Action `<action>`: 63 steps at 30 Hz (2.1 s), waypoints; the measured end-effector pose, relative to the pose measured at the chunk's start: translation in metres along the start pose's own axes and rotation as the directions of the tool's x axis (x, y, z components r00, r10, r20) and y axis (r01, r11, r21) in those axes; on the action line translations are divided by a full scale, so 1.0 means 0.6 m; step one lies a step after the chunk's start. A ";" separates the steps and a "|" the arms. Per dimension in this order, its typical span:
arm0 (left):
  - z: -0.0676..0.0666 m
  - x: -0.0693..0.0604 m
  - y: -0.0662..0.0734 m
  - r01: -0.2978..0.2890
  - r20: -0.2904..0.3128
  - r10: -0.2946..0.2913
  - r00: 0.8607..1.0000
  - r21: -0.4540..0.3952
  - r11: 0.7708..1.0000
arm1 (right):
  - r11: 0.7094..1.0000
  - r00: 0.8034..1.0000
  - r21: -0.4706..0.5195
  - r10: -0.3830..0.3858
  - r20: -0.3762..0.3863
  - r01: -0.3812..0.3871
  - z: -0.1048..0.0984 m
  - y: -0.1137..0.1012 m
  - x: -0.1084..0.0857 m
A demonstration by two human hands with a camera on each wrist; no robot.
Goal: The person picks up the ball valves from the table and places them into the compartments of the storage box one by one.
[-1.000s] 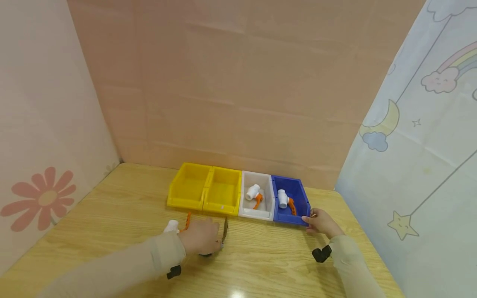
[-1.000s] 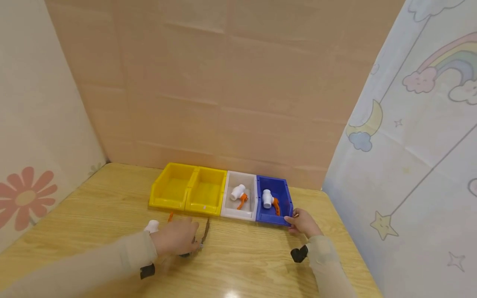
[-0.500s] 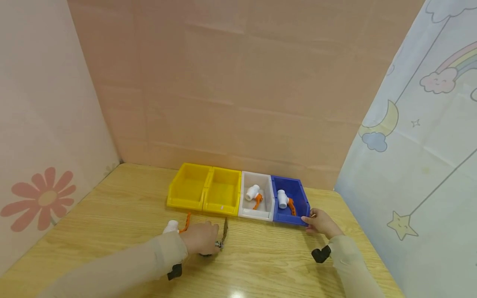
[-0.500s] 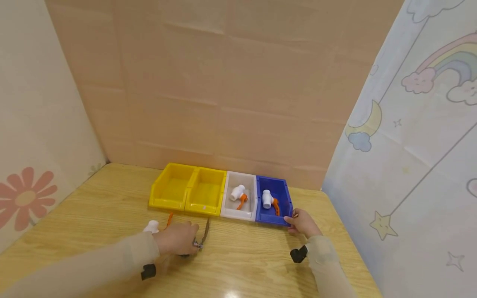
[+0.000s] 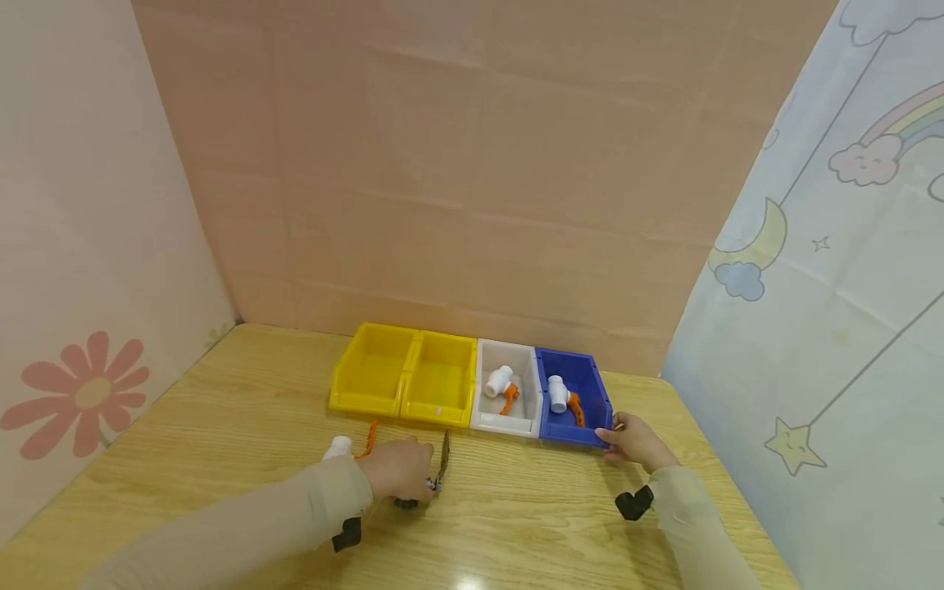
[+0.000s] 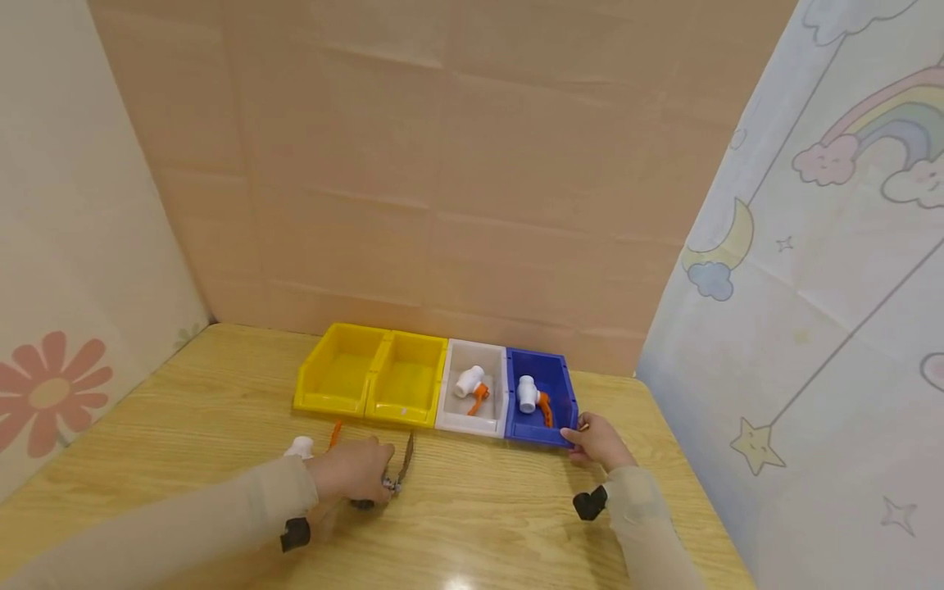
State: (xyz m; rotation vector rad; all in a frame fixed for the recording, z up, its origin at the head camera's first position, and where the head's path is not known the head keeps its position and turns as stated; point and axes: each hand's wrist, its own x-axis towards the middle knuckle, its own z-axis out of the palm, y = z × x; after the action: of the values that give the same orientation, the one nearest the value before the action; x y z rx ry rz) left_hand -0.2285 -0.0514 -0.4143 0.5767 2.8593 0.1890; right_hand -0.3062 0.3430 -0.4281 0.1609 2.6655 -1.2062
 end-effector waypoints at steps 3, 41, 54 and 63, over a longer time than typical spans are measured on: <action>0.000 0.000 -0.001 -0.002 -0.001 0.002 1.000 -0.015 1.000 | 1.000 1.000 0.008 -0.010 0.009 0.010 0.000 -0.001 -0.001; -0.058 -0.011 -0.011 -0.105 -0.069 0.090 0.993 -0.261 0.960 | 0.999 0.999 0.032 -0.033 0.042 0.031 -0.003 0.003 0.004; -0.151 0.017 -0.002 -0.095 -0.126 0.079 0.989 -0.123 0.988 | 0.999 0.999 0.037 -0.035 0.033 0.034 -0.002 0.004 0.003; -0.198 0.052 -0.003 -0.038 -0.108 0.019 0.994 -0.170 0.985 | 1.000 1.000 0.017 -0.012 0.009 0.012 0.002 0.007 0.000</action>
State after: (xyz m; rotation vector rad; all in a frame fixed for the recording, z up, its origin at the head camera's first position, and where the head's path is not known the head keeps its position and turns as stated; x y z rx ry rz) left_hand -0.2852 -0.0504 -0.3053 0.5894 2.8977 0.4806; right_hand -0.3051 0.3447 -0.4319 0.1423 2.6528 -1.2312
